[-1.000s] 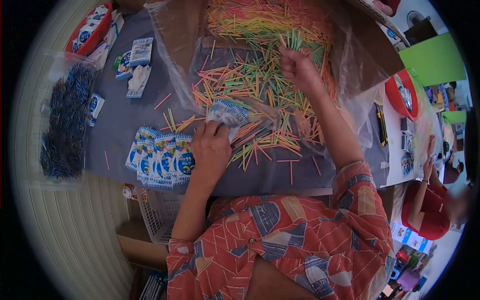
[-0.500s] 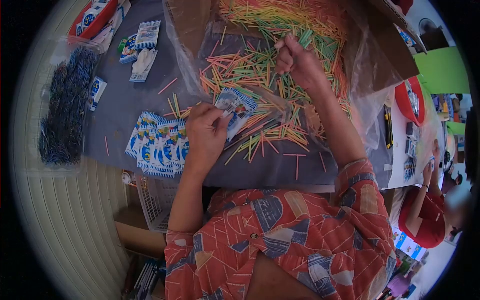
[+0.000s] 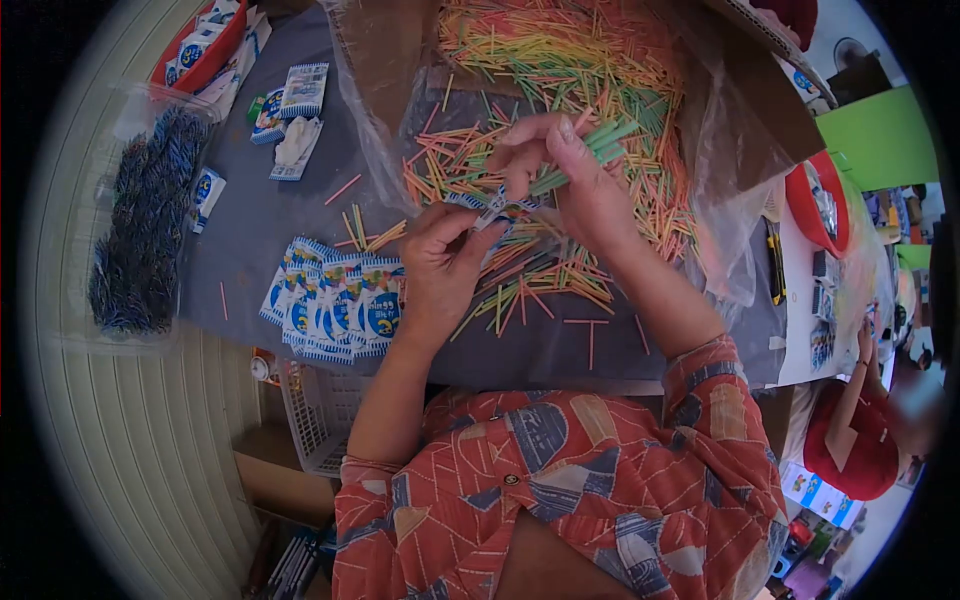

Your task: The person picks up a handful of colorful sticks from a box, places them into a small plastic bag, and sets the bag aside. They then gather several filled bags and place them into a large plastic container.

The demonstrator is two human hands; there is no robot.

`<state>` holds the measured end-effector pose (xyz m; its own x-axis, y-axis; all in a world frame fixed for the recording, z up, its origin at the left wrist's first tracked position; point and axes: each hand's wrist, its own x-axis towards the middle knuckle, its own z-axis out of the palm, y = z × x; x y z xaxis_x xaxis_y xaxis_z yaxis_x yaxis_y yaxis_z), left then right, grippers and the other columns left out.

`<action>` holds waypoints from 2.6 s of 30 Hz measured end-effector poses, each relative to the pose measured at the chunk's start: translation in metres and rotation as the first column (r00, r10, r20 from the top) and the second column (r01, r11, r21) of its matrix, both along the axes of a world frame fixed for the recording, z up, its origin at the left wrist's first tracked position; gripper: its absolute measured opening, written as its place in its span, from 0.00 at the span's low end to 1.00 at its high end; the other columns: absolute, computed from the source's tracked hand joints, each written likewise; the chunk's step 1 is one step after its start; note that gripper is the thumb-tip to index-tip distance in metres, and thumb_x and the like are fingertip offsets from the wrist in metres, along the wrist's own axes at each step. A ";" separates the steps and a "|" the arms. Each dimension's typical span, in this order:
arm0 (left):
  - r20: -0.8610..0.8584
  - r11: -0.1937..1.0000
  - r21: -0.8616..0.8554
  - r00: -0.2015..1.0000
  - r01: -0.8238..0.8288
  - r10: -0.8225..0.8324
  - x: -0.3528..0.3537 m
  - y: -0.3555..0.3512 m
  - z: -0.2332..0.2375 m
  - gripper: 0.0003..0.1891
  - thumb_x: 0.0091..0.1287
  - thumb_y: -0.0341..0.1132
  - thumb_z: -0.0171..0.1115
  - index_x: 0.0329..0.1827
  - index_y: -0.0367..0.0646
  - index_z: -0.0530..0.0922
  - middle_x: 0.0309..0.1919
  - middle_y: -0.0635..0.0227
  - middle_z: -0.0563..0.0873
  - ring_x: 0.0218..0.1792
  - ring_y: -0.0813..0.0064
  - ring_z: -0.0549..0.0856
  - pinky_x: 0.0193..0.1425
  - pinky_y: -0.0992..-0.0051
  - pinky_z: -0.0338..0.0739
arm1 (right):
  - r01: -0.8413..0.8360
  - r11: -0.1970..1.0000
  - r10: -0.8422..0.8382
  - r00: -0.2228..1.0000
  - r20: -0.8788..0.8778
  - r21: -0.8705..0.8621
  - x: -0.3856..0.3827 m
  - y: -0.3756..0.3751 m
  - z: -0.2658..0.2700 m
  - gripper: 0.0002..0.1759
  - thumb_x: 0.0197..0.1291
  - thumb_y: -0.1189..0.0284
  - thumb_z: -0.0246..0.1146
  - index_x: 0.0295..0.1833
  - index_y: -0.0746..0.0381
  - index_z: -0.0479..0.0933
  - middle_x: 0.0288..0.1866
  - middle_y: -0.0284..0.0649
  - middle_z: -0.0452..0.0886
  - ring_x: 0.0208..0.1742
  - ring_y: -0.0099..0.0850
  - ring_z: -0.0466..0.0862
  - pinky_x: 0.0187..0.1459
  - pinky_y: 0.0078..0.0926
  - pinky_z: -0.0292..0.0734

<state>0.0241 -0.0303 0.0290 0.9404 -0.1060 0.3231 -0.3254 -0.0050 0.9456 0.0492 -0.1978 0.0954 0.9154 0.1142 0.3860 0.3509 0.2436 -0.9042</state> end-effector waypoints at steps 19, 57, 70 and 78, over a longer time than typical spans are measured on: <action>0.167 0.987 -0.091 0.980 0.129 -0.112 0.018 -0.025 -0.003 0.11 0.57 0.21 0.72 0.44 0.36 0.86 0.38 0.62 0.85 0.38 0.72 0.86 0.41 0.75 0.80 | -0.103 0.921 0.135 0.989 0.059 -0.376 0.007 -0.009 -0.002 0.24 0.70 0.57 0.59 0.59 0.66 0.80 0.61 0.46 0.81 0.63 0.35 0.78 0.63 0.36 0.72; 0.277 0.434 0.880 0.952 -0.195 -0.133 -0.017 0.010 -0.011 0.10 0.53 0.32 0.68 0.35 0.36 0.81 0.38 0.59 0.80 0.39 0.58 0.82 0.33 0.66 0.80 | 0.192 -0.480 -0.076 0.963 0.258 -0.856 0.247 -0.059 -0.040 0.18 0.57 0.67 0.61 0.52 0.62 0.79 0.45 0.45 0.86 0.55 0.40 0.84 0.51 0.50 0.76; 0.274 0.678 0.714 0.961 -0.174 -0.042 -0.002 0.022 0.001 0.10 0.55 0.25 0.64 0.40 0.37 0.85 0.38 0.57 0.81 0.43 0.51 0.82 0.47 0.57 0.78 | 0.438 0.853 -0.436 0.897 0.076 -0.282 0.214 -0.092 -0.050 0.17 0.71 0.63 0.60 0.56 0.64 0.79 0.31 0.35 0.81 0.36 0.31 0.84 0.42 0.32 0.78; 0.288 0.624 0.761 0.954 -0.176 -0.082 -0.012 0.023 -0.001 0.09 0.54 0.24 0.64 0.38 0.34 0.84 0.39 0.56 0.82 0.42 0.51 0.82 0.47 0.59 0.79 | 0.099 0.995 -0.082 0.916 -0.392 0.024 0.147 -0.071 -0.045 0.15 0.72 0.59 0.60 0.50 0.59 0.80 0.21 0.30 0.74 0.29 0.25 0.79 0.36 0.29 0.77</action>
